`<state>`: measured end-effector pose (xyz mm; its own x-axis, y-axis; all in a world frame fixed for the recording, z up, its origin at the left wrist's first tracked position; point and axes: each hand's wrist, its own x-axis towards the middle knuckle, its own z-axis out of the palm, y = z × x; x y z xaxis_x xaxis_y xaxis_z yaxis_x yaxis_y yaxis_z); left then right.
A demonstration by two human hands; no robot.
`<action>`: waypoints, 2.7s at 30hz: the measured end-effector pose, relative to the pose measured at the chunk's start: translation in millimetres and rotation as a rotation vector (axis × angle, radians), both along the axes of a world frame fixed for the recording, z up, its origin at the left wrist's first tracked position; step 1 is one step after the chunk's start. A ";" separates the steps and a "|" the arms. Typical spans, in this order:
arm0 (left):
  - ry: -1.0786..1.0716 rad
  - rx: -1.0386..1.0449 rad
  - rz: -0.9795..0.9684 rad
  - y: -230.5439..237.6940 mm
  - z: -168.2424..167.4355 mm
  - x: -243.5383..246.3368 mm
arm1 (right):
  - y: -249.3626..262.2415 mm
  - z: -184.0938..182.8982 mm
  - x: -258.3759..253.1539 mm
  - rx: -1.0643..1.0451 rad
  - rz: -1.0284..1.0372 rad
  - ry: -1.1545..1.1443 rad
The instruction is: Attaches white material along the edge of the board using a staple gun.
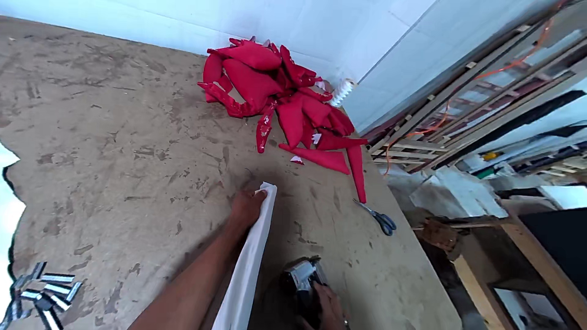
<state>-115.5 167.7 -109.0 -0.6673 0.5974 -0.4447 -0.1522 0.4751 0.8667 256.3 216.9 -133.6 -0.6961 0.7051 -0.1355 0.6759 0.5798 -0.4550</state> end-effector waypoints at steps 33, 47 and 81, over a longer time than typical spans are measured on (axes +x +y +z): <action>0.275 -0.238 -0.528 30.2 -34.9 88.3 | 191.8 147.3 -282.4 -0.643 0.597 -0.982; 0.632 -0.044 -0.626 15.3 -57.7 126.3 | 144.4 139.0 -195.0 -0.352 0.517 -0.927; 0.931 -0.106 -0.666 14.8 -59.9 142.0 | 28.4 102.6 -16.3 -0.157 0.712 -0.395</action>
